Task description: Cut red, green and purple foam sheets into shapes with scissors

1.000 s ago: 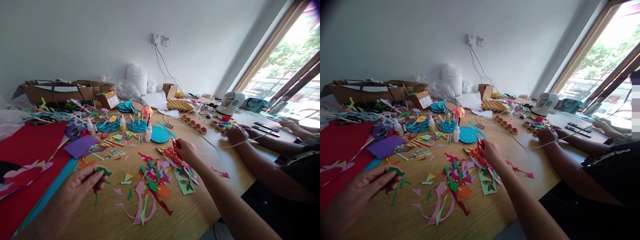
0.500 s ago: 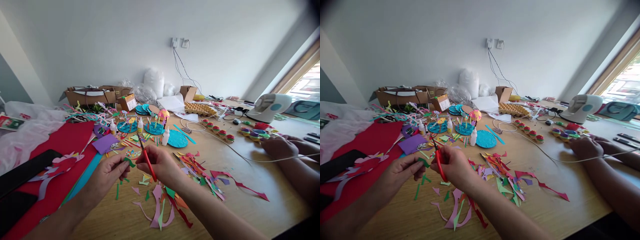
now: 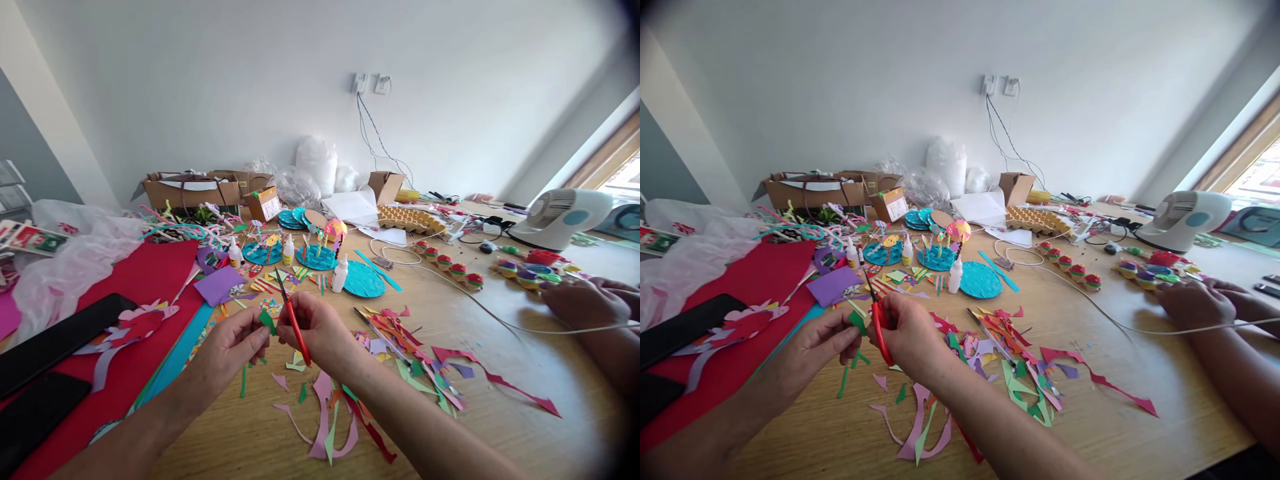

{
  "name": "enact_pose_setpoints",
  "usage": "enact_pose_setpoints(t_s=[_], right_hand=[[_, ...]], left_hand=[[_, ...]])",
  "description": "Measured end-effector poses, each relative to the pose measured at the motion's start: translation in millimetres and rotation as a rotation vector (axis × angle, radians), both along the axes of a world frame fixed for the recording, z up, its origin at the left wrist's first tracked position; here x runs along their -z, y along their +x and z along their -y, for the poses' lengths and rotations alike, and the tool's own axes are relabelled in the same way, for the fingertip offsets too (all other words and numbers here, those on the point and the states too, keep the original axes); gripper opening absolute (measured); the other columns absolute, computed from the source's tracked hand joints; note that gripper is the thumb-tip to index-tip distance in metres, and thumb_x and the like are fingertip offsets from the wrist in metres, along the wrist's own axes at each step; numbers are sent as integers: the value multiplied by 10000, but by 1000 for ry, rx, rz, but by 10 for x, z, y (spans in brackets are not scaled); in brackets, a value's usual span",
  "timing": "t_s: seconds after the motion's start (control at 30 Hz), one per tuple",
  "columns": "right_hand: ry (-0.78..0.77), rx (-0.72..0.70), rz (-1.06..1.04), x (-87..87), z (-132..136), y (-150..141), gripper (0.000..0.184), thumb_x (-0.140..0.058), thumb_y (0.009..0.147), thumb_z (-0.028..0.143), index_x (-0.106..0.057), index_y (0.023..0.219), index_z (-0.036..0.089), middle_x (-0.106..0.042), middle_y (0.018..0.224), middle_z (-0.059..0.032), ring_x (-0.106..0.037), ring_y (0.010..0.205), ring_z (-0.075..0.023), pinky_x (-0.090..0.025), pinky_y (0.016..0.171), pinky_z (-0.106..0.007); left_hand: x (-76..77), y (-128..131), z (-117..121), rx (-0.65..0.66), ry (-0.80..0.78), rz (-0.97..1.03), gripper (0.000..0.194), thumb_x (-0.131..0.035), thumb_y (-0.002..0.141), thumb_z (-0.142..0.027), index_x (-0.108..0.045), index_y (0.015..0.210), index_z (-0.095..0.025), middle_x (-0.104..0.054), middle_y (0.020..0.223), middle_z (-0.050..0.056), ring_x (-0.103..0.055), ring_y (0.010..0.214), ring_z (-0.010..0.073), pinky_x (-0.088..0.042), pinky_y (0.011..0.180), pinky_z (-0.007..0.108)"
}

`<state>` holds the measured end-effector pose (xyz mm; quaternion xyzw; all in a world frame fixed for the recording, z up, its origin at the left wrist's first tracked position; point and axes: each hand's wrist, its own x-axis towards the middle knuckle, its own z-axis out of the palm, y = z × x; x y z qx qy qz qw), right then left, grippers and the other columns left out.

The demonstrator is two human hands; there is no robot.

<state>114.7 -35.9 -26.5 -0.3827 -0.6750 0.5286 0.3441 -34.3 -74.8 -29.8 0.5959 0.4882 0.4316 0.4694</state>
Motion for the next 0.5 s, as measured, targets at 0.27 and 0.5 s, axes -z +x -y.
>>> enact_pose_setpoints(t_s=[0.27, 0.5], right_hand=[[154, 16, 131, -5, 55, 127, 161, -592, 710, 236, -440, 710, 182, -436, 609, 57, -385, 551, -84, -304, 483, -186], [266, -13, 478, 39, 230, 353, 250, -529, 786, 319, -405, 624, 175, -391, 526, 64, -329, 484, -71, -234, 439, -188]], left_hand=[[15, -21, -4, -41, -28, 93, 151, -569, 728, -310, -553, 634, -193, -500, 539, -48, -462, 512, 105, -376, 485, 217], [61, -71, -14, -87, -6, 178, 126, -545, 779, -262, -570, 688, -178, -552, 610, -30, -496, 585, 103, -409, 541, 209]])
